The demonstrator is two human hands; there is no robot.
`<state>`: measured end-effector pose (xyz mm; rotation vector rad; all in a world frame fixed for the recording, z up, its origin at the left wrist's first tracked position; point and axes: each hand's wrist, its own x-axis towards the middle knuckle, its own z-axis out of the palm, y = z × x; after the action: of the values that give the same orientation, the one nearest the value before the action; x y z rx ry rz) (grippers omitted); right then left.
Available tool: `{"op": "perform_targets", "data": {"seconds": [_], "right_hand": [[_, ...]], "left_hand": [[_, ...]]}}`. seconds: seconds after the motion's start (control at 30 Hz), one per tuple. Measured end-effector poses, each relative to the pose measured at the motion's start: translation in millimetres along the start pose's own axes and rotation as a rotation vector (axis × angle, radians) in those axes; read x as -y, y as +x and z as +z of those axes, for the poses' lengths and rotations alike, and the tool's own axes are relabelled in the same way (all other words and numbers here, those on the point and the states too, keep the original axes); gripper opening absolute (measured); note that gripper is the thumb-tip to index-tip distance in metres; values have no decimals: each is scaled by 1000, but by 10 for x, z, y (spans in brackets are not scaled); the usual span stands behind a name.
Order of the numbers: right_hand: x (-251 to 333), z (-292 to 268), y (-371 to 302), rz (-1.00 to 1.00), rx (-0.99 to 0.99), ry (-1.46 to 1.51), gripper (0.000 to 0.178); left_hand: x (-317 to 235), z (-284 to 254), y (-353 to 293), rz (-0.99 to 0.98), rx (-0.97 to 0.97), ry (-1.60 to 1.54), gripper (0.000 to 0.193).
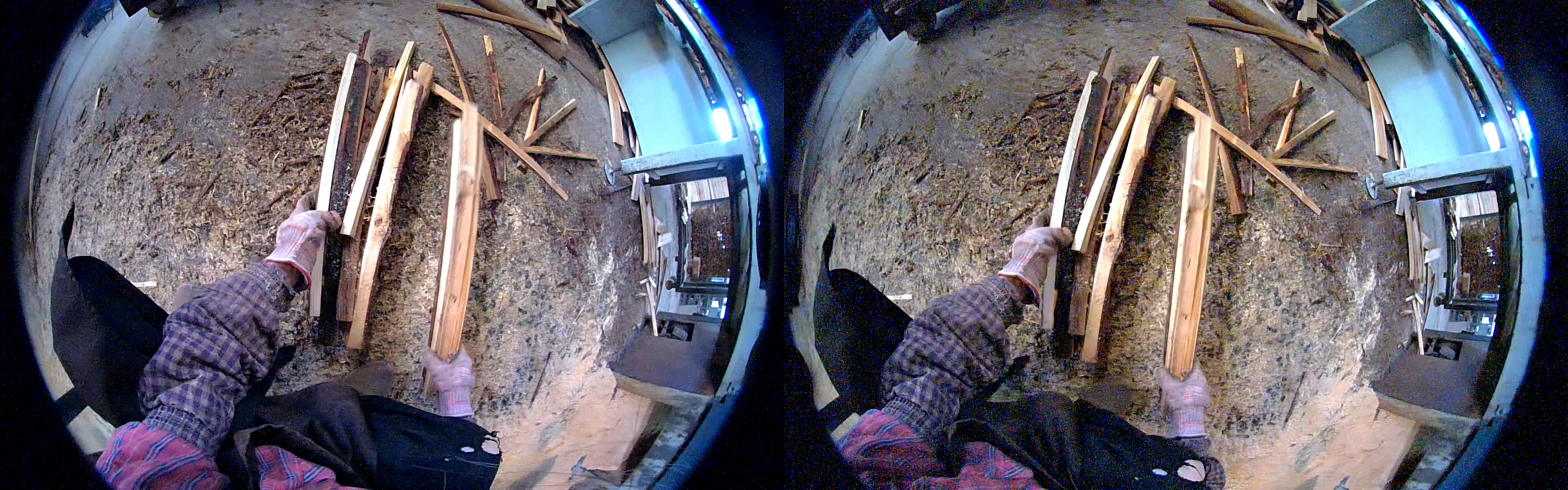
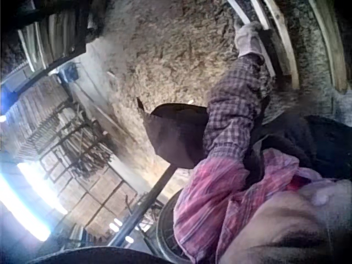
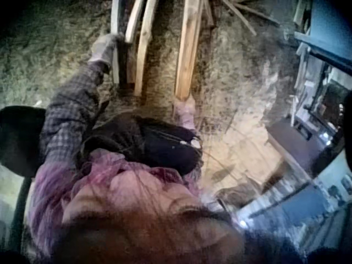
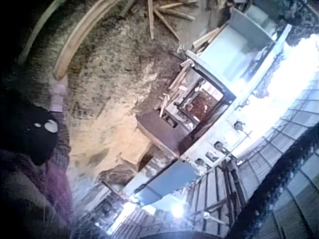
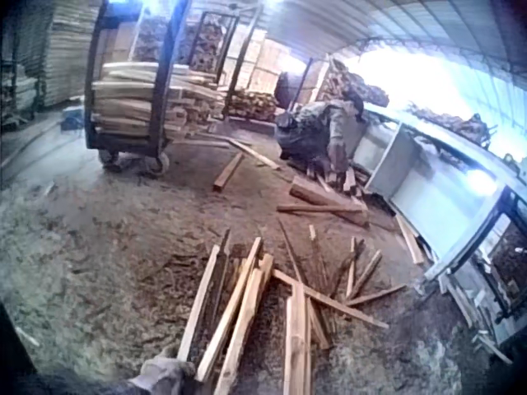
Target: The person gathers thin wooden planks and strips from the floor of a workshop and stacks them onto a metal rack. The person repeatedly picks up bundles of wood, walks to the rack, and arranges the pieces vertically within the rack's frame.
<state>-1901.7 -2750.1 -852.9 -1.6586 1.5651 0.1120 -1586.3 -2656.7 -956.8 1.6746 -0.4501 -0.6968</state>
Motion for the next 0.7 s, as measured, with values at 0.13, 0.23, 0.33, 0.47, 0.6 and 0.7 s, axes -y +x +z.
{"op": "perform_targets", "data": {"seconds": [0.13,0.23,0.33,0.47,0.6,0.7], "right_hand": [[724,128,5,-209,31,387,54],[1414,236,60,-387,-38,-14,73],[1812,573,371,-316,158,-286,81],[1929,855,378,-381,373,-557,105],[2166,371,605,-419,548,-560,99],[2040,-41,1436,-698,43,-467,101]], "left_hand": [[-746,8,-84,-613,-111,-825,32],[-777,-127,-89,-568,-62,-617,58],[-871,6,-47,-404,110,-683,63],[-871,121,57,-362,72,-545,80],[-898,131,87,-429,16,-391,87],[-843,189,122,-451,-1,-532,85]]}}
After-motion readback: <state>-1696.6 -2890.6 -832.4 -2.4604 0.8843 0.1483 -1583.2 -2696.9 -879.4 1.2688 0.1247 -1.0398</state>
